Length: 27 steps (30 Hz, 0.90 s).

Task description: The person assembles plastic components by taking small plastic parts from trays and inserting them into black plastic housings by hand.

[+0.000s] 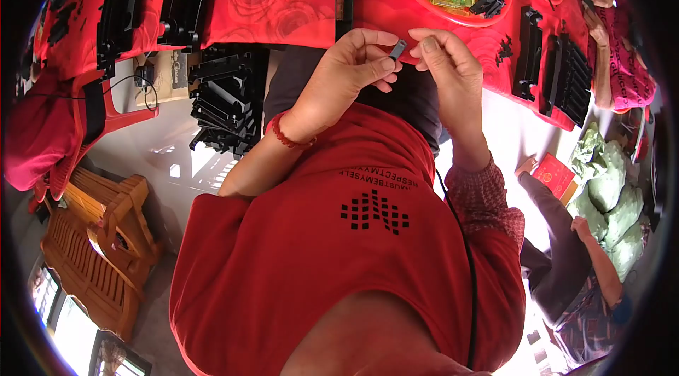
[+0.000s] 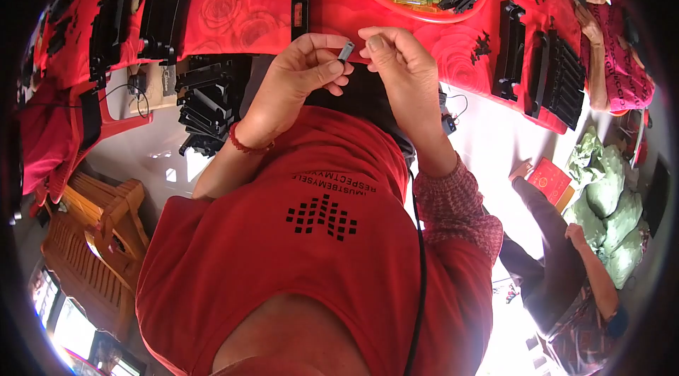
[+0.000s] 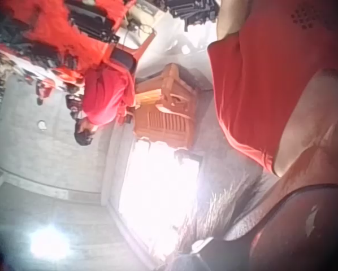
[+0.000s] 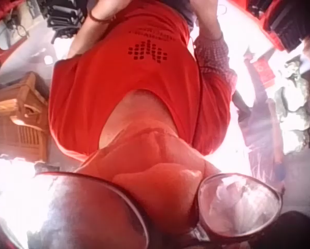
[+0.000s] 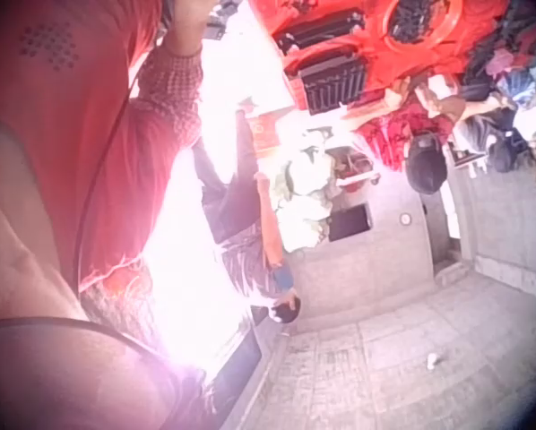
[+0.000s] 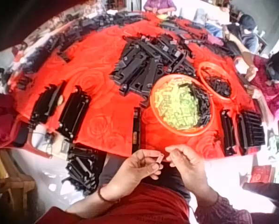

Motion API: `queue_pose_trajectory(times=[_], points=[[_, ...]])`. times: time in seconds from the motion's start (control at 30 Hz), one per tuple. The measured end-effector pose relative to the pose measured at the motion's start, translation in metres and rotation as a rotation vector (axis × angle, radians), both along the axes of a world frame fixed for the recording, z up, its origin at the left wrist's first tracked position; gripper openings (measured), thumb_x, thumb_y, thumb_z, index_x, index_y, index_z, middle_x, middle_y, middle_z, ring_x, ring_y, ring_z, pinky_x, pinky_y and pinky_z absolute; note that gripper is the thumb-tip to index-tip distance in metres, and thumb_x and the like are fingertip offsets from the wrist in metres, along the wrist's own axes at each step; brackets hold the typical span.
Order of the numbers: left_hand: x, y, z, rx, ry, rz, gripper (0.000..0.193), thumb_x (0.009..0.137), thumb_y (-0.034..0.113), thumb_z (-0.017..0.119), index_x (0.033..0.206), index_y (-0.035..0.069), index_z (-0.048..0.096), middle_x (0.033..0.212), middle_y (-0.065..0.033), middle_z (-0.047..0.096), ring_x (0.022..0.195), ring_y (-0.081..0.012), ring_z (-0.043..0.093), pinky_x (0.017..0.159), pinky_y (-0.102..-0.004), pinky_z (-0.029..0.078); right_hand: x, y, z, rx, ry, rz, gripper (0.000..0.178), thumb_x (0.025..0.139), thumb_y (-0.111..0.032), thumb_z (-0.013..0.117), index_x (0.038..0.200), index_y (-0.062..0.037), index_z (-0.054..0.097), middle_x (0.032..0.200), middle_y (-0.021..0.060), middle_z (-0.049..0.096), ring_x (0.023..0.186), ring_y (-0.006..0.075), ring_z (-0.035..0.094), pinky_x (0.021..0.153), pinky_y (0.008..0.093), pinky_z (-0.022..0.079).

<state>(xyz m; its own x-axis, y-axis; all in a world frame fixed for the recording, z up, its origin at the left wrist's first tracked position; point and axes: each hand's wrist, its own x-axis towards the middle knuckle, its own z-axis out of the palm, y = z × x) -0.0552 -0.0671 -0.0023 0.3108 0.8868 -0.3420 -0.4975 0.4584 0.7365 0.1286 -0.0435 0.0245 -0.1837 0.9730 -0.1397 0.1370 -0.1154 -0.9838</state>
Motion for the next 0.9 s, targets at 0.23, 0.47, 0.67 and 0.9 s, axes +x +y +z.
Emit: queue_pose_trajectory(times=[0.23,0.47,0.67,0.9], points=[[0.005,-0.003,-0.006,0.125,0.048,0.022,0.034,0.094,0.0,0.061,0.127,-0.003,0.052,0.096,-0.0089,0.067,0.089,-0.015,0.067,0.079,-0.0272,0.057,-0.003,-0.001,-0.005,-0.001,0.002,-0.068,0.016,0.098,-0.017,0.062,0.1,-0.0006,0.062,0.093,0.0033,0.065,0.088,0.0086,0.06,0.072,0.0241,0.048],[0.005,-0.004,-0.003,-0.011,-0.108,0.184,0.015,0.097,0.001,0.058,0.112,0.0,0.056,0.101,-0.0083,0.068,0.095,-0.0155,0.068,0.087,-0.0293,0.057,-0.01,-0.011,-0.009,0.256,-0.29,0.003,0.017,0.089,-0.014,0.072,0.095,-0.0036,0.06,0.087,0.0041,0.068,0.066,0.0114,0.058,0.071,0.0283,0.044],[0.014,-0.008,0.0,-0.115,-0.231,0.256,0.002,0.098,0.007,0.058,0.099,0.006,0.059,0.106,-0.0069,0.067,0.099,-0.016,0.066,0.095,-0.0339,0.054,-0.014,-0.012,-0.013,0.624,-0.553,0.063,0.02,0.084,-0.016,0.075,0.096,-0.0091,0.061,0.088,-0.0006,0.068,0.062,0.014,0.055,0.081,0.0332,0.034],[0.009,-0.012,0.001,-0.102,-0.332,0.251,0.007,0.099,0.01,0.057,0.103,0.007,0.062,0.109,-0.006,0.066,0.102,-0.0173,0.065,0.095,-0.0345,0.053,-0.022,-0.011,-0.011,0.576,-0.434,0.022,0.013,0.086,-0.012,0.072,0.095,-0.0088,0.064,0.084,0.0009,0.066,0.069,0.0149,0.058,0.082,0.0333,0.034]])
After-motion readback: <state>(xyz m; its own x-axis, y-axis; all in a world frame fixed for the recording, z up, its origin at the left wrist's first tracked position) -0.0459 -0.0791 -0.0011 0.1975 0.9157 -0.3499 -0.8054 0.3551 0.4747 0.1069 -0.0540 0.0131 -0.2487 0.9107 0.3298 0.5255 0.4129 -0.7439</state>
